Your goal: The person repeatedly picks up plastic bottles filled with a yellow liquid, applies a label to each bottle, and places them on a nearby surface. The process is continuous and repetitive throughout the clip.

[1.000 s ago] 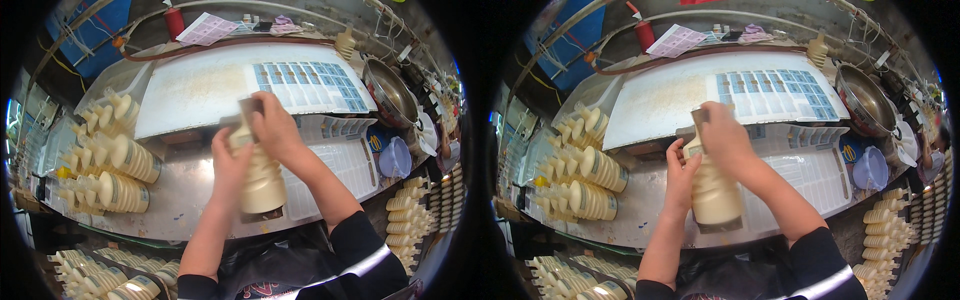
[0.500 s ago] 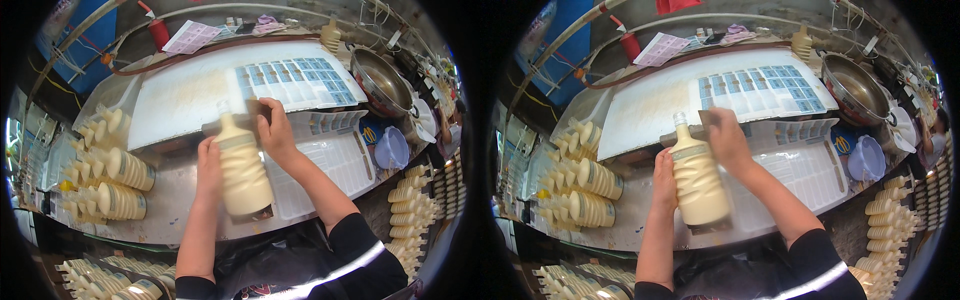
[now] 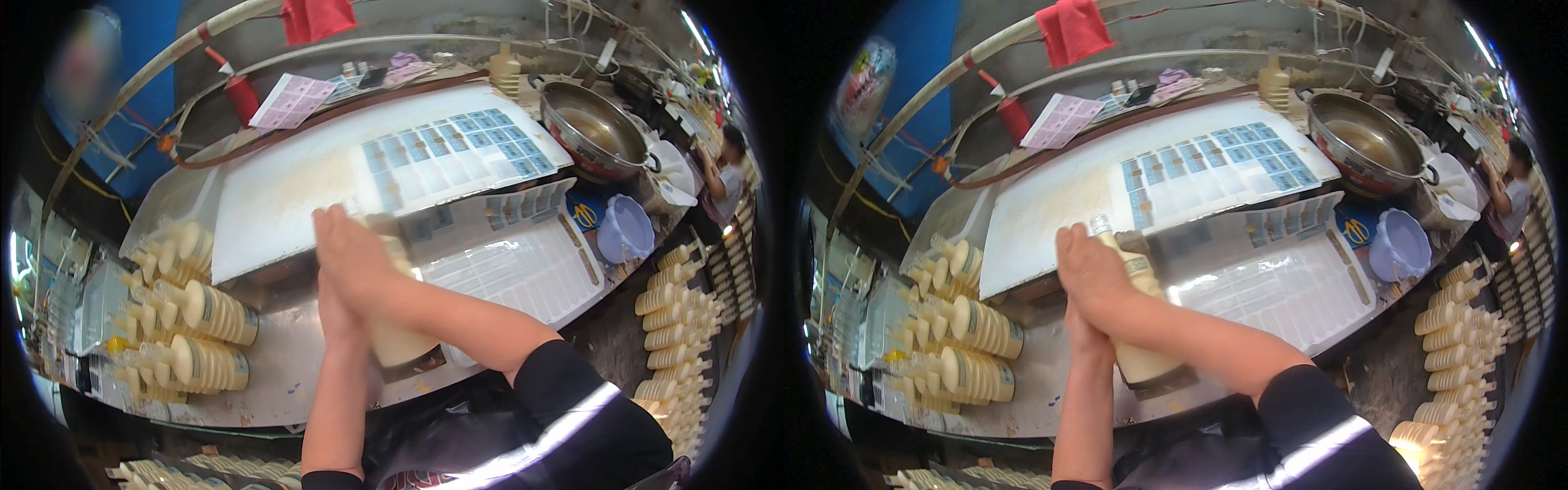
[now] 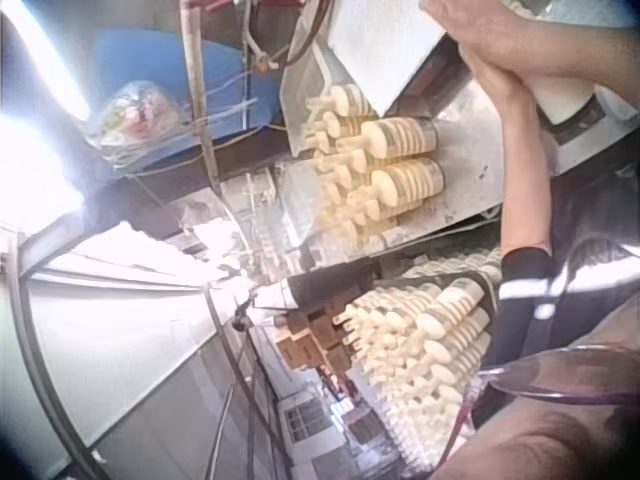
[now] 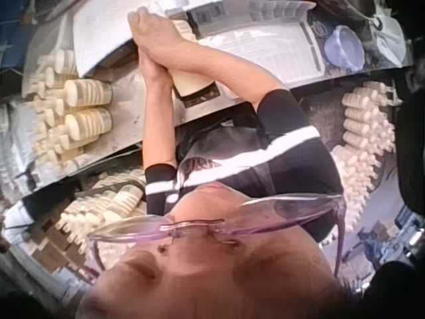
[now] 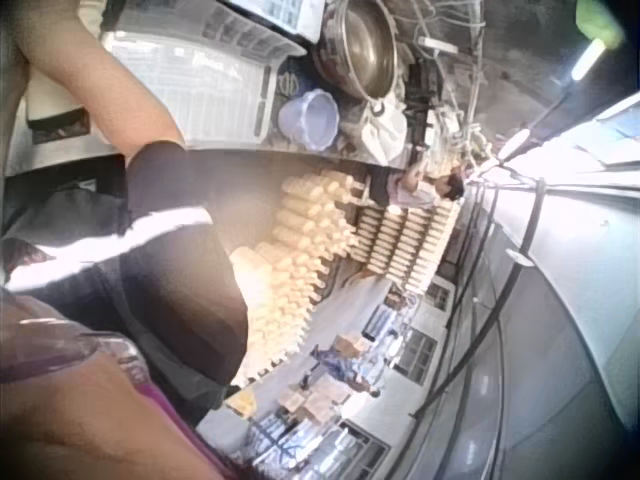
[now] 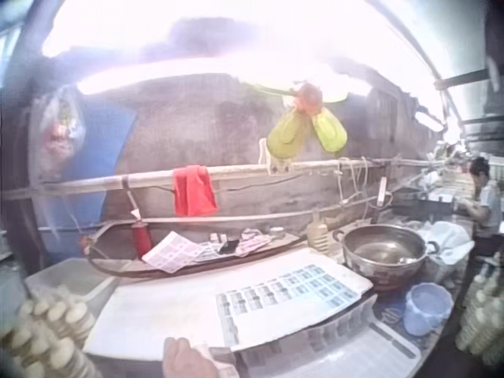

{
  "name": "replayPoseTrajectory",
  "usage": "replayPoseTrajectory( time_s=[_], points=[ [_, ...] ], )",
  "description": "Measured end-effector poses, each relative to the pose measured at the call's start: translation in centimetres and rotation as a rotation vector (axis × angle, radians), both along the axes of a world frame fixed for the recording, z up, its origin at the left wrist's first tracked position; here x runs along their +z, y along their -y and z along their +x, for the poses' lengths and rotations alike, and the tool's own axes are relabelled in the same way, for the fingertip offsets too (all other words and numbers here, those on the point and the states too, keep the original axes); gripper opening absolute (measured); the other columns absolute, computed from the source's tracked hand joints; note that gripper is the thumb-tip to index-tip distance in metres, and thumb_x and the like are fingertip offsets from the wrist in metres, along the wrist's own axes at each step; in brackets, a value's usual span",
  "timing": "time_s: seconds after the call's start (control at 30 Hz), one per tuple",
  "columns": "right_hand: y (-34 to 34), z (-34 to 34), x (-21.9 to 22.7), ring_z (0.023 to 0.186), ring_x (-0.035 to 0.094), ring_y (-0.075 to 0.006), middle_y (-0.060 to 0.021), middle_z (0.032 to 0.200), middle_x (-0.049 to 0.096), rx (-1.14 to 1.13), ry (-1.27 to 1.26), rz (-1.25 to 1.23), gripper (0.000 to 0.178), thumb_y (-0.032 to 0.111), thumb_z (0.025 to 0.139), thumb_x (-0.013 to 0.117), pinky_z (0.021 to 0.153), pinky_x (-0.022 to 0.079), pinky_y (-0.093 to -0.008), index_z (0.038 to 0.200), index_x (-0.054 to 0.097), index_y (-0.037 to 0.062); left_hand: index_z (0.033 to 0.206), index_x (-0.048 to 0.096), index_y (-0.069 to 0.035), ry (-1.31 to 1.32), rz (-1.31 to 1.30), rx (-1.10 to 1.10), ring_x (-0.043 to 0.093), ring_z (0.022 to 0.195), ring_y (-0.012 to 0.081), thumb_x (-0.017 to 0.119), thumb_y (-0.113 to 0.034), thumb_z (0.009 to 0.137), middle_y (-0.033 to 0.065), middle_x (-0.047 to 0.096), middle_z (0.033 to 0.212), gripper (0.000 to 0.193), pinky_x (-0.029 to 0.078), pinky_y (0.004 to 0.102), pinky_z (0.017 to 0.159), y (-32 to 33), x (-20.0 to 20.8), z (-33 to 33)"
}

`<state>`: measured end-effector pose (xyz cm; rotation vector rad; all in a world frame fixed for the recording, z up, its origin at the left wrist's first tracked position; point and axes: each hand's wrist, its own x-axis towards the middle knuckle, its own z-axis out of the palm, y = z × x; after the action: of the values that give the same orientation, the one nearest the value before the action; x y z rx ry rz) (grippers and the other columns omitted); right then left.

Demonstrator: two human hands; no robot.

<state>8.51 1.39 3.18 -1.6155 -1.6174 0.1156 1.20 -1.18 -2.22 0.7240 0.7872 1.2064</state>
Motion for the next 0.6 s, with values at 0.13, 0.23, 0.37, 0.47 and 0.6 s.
replayPoseTrajectory(
  time_s=[0.13,0.23,0.37,0.47,0.6],
  points=[
    [0.2,0.6,0.0,0.085,0.066,-0.0375,-0.0221,0.105,0.056,0.051,0.246,-0.033,0.026,0.013,0.095,0.057,0.070,0.057,-0.0440,0.117,0.051,0.0009,0.150,0.041,-0.005,0.052,-0.034,-0.091,0.050,0.129,0.0201,0.048,-0.041,0.109,0.0059,0.051,0.142,0.055,0.043,0.0363,0.107,-0.1,0.2,-0.9],
    [1.7,4.6,0.3,0.101,0.063,-0.0423,-0.0239,0.118,0.055,0.066,0.001,-0.018,0.036,0.010,0.094,0.057,0.088,0.054,-0.0462,0.127,0.047,0.0004,0.140,0.043,-0.004,-0.152,0.032,-0.128,0.055,0.115,0.0182,0.049,-0.040,0.108,0.0088,0.055,0.128,0.049,0.048,0.0355,0.098,-1.2,-2.1,-1.5],
    [1.3,9.1,-4.9,0.117,0.056,-0.0461,-0.0250,0.132,0.053,-0.017,-0.267,0.050,0.042,0.009,0.097,0.055,0.101,0.046,-0.0484,0.137,0.042,0.0012,0.138,0.039,-0.003,-0.388,0.044,-0.124,0.058,0.108,0.0190,0.045,-0.038,0.109,0.0134,0.056,0.123,0.046,0.052,0.0360,0.092,-0.6,-1.0,-0.7],
    [1.7,10.5,-7.1,0.120,0.055,-0.0463,-0.0254,0.135,0.053,-0.022,-0.316,0.103,0.042,0.010,0.099,0.053,0.102,0.045,-0.0484,0.139,0.041,0.0018,0.137,0.040,-0.003,-0.341,0.038,-0.133,0.060,0.106,0.0204,0.043,-0.037,0.110,0.0141,0.057,0.122,0.043,0.053,0.0369,0.092,-0.5,-0.6,-0.6],
    [2.2,10.6,-5.9,0.120,0.056,-0.0448,-0.0243,0.132,0.056,-0.014,-0.379,0.183,0.040,0.009,0.098,0.054,0.101,0.046,-0.0470,0.137,0.044,0.0041,0.136,0.044,-0.005,-0.318,0.051,-0.050,0.061,0.105,0.0189,0.043,-0.036,0.111,0.0117,0.059,0.120,0.040,0.053,0.0367,0.092,-0.7,-2.0,-1.4]
  ],
)
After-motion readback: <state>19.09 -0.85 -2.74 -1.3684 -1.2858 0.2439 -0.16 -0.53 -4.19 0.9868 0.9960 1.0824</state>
